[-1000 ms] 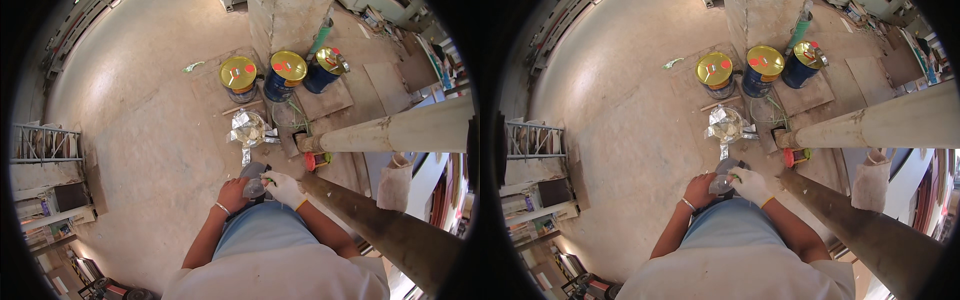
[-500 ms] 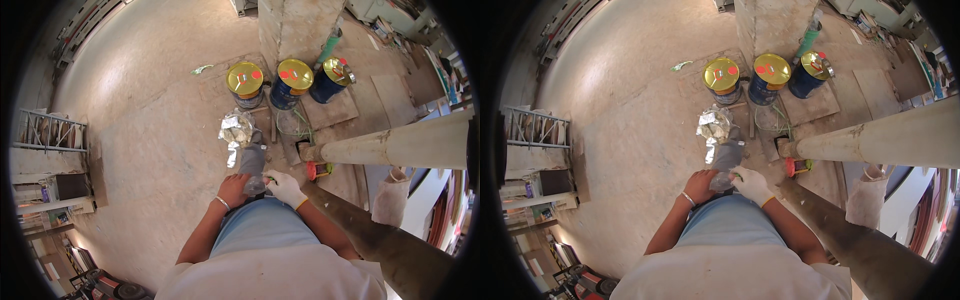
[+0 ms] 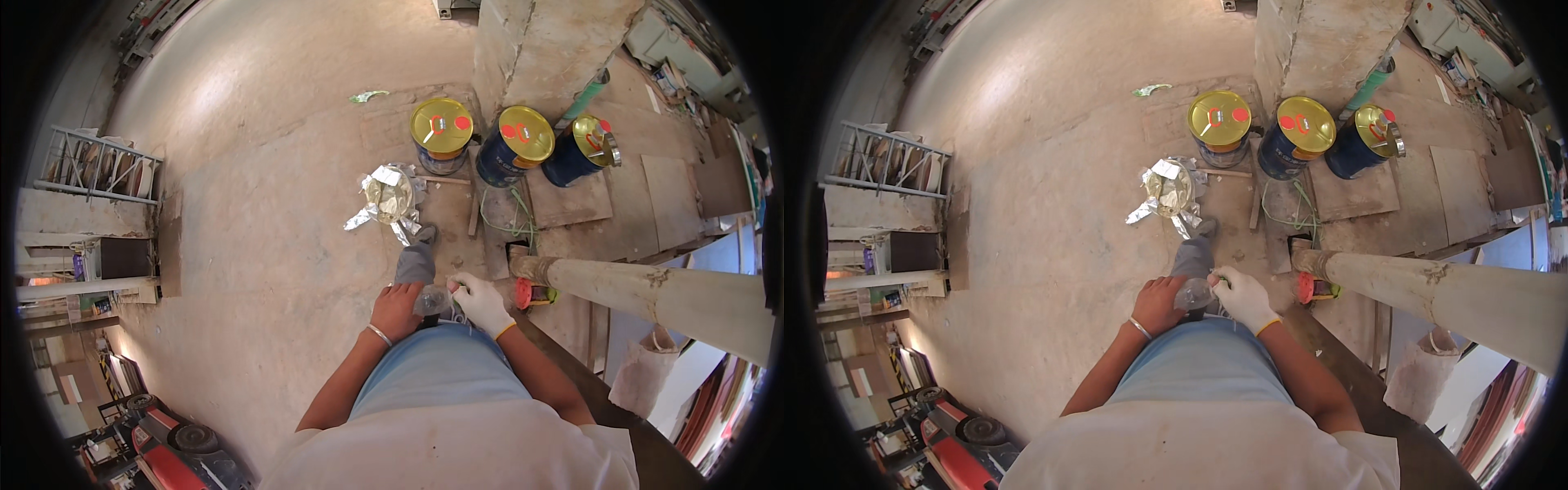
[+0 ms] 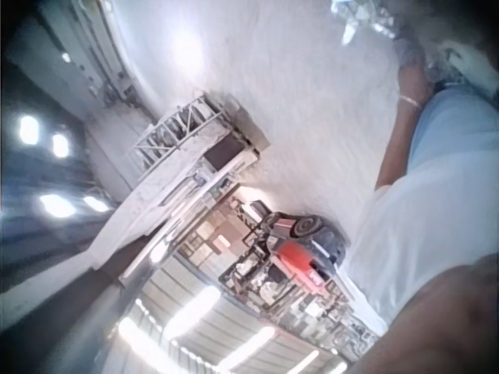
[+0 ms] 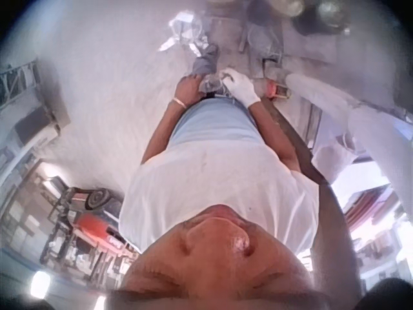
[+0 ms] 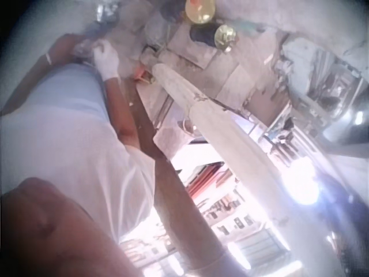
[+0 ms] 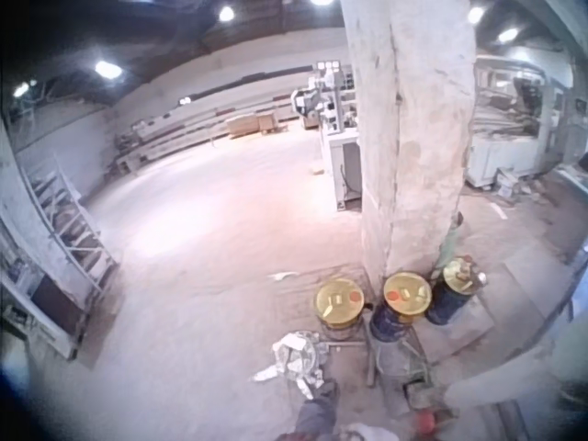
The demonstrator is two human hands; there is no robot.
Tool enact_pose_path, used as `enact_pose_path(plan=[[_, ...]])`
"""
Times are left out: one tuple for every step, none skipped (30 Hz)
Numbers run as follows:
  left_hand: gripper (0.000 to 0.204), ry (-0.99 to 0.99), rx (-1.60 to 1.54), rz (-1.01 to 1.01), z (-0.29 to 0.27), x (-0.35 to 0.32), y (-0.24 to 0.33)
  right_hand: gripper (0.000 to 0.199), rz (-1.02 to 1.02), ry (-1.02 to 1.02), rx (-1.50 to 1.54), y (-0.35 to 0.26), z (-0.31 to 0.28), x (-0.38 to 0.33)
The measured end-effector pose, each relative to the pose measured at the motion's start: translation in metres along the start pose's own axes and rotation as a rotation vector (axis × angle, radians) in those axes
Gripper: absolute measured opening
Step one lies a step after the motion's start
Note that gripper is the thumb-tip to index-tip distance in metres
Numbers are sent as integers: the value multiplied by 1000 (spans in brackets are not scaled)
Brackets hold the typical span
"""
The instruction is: The person trims the edges of a large white sheet on a workbench using a utility knife, then wipes the surface with a cloth. They later move to a nearby area and open a large blue paint can with a red-handled tool.
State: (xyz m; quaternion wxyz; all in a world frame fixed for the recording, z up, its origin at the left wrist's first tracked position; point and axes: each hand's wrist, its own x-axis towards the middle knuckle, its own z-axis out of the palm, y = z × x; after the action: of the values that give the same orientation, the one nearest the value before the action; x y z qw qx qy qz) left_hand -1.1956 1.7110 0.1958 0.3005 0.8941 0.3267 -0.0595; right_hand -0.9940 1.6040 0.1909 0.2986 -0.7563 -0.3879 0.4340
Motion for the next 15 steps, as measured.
enact_pose_path(plan=[[66,15,-12,2,0,2,-3,31,25,-1,11,-3,0,6],[65,28,-25,7,-1,7,-6,31,53,0,23,-6,-1,12],[65,40,-37,15,-2,13,-9,31,78,-1,34,-8,-2,16],[65,20,-50,22,-4,21,-12,31,101,-2,43,-9,-6,22],[65,0,-62,30,-5,33,-13,31,125,-2,52,-9,-9,29],[65,-21,-75,41,-7,45,-15,31,134,20,73,-5,-11,35],[65,-26,-85,67,-7,58,-19,31,138,39,93,2,-11,41],[65,-31,-95,98,-3,73,-24,32,143,63,113,6,-15,48],[66,-35,-105,130,-2,89,-28,32,123,90,37,7,-21,57],[65,-57,-110,155,-6,105,-31,33,108,117,-38,3,-27,65],[65,-78,-116,180,-12,123,-35,34,93,143,-114,-1,-35,74],[65,-101,-121,205,-18,142,-38,35,163,114,-64,-8,-47,84],[64,-95,-123,244,-22,160,-40,34,136,157,-52,-14,-55,93],[64,-90,-126,282,-25,179,-43,33,108,200,-40,-21,-62,101],[64,-85,-128,318,-29,197,-44,33,80,241,-28,-29,-69,108]])
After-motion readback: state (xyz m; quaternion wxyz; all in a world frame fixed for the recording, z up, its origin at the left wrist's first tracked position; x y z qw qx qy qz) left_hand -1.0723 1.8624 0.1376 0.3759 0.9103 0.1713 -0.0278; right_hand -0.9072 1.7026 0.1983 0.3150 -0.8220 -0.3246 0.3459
